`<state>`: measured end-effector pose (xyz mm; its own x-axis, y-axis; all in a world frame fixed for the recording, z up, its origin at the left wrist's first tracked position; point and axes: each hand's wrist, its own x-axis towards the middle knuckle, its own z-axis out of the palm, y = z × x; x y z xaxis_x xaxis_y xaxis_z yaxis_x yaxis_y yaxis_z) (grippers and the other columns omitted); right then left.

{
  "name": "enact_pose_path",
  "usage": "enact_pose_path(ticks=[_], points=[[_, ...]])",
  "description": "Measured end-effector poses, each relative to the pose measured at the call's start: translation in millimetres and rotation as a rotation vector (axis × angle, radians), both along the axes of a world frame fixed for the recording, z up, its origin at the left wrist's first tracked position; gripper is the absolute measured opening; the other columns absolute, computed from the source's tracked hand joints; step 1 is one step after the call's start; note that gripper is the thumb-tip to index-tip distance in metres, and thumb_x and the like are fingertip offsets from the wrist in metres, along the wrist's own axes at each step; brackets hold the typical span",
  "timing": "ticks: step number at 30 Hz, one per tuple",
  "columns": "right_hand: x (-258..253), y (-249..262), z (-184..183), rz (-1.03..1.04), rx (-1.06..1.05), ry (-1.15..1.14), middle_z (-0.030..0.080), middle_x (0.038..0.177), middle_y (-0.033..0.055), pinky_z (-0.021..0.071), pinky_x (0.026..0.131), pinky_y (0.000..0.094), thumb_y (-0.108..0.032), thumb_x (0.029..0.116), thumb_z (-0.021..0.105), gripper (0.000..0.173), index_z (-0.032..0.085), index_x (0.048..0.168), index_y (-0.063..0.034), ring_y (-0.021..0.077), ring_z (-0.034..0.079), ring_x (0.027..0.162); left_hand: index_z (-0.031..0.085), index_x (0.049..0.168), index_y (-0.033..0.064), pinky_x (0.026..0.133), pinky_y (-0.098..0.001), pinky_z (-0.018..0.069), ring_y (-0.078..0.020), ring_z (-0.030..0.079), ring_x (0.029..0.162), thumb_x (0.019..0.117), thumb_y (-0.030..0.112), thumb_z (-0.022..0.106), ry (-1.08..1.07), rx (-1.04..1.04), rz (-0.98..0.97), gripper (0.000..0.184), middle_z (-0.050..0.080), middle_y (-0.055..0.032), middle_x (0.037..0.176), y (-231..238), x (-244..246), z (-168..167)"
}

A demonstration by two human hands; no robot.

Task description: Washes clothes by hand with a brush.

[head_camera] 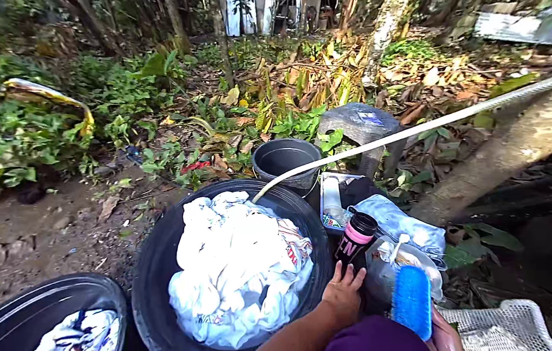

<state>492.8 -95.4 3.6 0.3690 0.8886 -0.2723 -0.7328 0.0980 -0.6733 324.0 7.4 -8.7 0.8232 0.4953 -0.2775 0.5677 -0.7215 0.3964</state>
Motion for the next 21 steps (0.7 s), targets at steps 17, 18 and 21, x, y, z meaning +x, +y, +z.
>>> enact_pose_path(ticks=[17,18,21], points=[[-51.3,144.9,169.4,0.458,-0.066,-1.326,0.072,0.111,0.0161,0.0601,0.084,0.0398,-0.001,0.1005,0.052,0.025,0.073,0.115,0.0014,0.0204,0.072,0.089,0.066,0.125,-0.0042,0.106,-0.0593,0.0472,-0.0425,0.060,0.126,0.1090,0.031,0.046,0.021,-0.150,1.299,0.044,0.063,-0.0282,0.132,0.6,-276.5,58.5],[-72.7,161.5,183.3,0.621,-0.077,-1.428,0.070,0.117,0.0185,0.0580,0.090,0.0430,-0.001,0.1022,0.051,0.027,0.072,0.119,-0.0003,0.0237,0.071,0.096,0.065,0.127,-0.0032,0.105,-0.0611,0.0466,-0.0424,0.059,0.129,0.1098,0.043,0.041,0.156,-0.208,1.401,0.055,0.061,-0.0275,0.136,-0.2,-295.6,63.2],[-142.6,208.8,179.8,1.131,-0.139,-1.794,0.068,0.120,0.0240,0.0511,0.098,0.0511,-0.003,0.1039,0.049,0.034,0.066,0.134,-0.0011,0.0341,0.067,0.107,0.066,0.129,-0.0023,0.107,-0.0654,0.0421,-0.0431,0.055,0.134,0.1040,0.067,0.034,0.321,-0.391,1.498,0.081,0.061,-0.0269,0.139,-9.8,-322.0,61.7]])
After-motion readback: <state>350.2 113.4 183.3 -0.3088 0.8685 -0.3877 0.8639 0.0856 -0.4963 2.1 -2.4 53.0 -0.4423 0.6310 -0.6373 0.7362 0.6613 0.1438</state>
